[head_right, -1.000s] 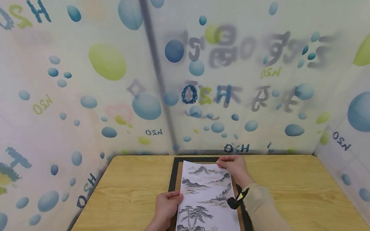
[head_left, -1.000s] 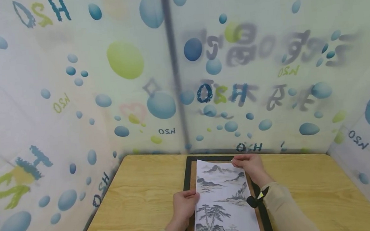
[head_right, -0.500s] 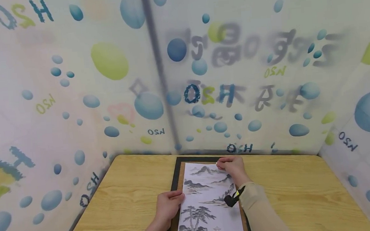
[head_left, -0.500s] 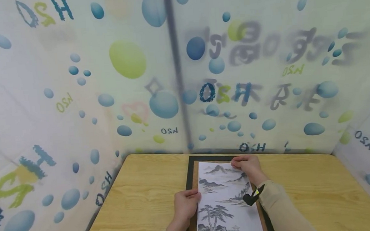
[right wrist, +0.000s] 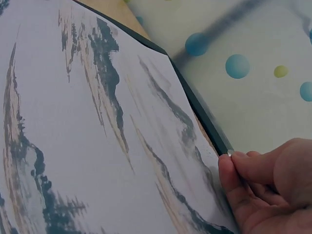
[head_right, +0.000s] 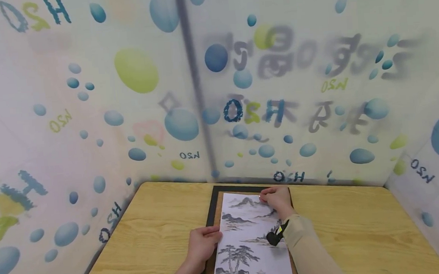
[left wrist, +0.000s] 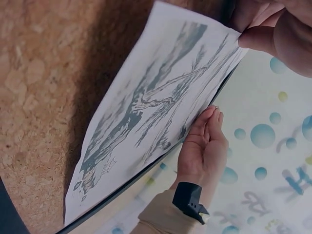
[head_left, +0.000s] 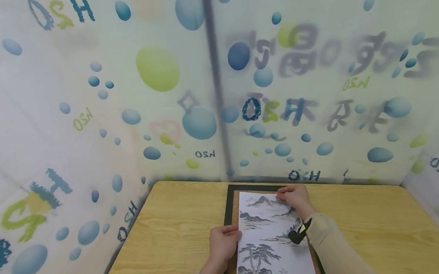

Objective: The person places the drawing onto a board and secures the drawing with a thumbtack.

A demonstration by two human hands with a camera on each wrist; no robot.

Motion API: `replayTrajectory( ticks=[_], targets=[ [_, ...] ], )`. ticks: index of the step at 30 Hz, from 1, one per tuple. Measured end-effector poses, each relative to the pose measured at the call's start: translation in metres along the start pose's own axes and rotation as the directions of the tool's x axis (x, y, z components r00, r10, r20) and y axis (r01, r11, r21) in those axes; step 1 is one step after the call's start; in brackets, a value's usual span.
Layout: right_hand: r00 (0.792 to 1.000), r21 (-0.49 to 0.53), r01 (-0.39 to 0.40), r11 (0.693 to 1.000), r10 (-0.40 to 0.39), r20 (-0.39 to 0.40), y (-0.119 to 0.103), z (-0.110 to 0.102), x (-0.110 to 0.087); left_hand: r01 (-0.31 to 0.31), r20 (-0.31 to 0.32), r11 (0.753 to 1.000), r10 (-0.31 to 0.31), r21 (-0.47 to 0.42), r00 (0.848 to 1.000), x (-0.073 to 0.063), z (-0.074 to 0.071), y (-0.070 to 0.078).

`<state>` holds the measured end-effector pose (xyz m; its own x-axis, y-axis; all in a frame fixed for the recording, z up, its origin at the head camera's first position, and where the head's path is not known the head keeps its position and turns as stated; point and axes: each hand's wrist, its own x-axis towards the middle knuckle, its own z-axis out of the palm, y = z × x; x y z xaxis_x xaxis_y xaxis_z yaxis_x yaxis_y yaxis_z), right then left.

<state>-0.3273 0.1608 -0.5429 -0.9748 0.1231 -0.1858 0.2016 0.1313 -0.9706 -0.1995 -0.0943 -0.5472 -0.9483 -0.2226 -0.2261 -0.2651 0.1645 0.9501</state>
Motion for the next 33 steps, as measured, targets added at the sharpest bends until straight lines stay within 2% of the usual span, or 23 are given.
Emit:
replayTrajectory(
  ticks=[11,21,29,33],
  targets=[
    [0.998,-0.068,-0.05,0.996,0.048,-0.036,0.005,0.002,0.006,0.035,-0.017,0.999,-0.035,0.014,0.999,0.001,0.003,0.0],
    [0.997,-0.097,-0.063,0.993,0.058,-0.046,0.0,0.007,0.006,0.019,-0.02,1.0,-0.019,0.017,1.0,-0.002,0.001,-0.001],
    [0.998,-0.213,-0.043,0.976,0.035,-0.043,-0.002,0.007,0.011,0.021,-0.016,1.0,-0.021,0.015,1.0,0.0,0.003,-0.003],
    [0.999,-0.236,-0.044,0.971,0.038,-0.031,-0.002,0.007,0.012,0.035,-0.017,0.999,-0.035,0.015,0.999,0.0,0.003,-0.002]
  ],
)
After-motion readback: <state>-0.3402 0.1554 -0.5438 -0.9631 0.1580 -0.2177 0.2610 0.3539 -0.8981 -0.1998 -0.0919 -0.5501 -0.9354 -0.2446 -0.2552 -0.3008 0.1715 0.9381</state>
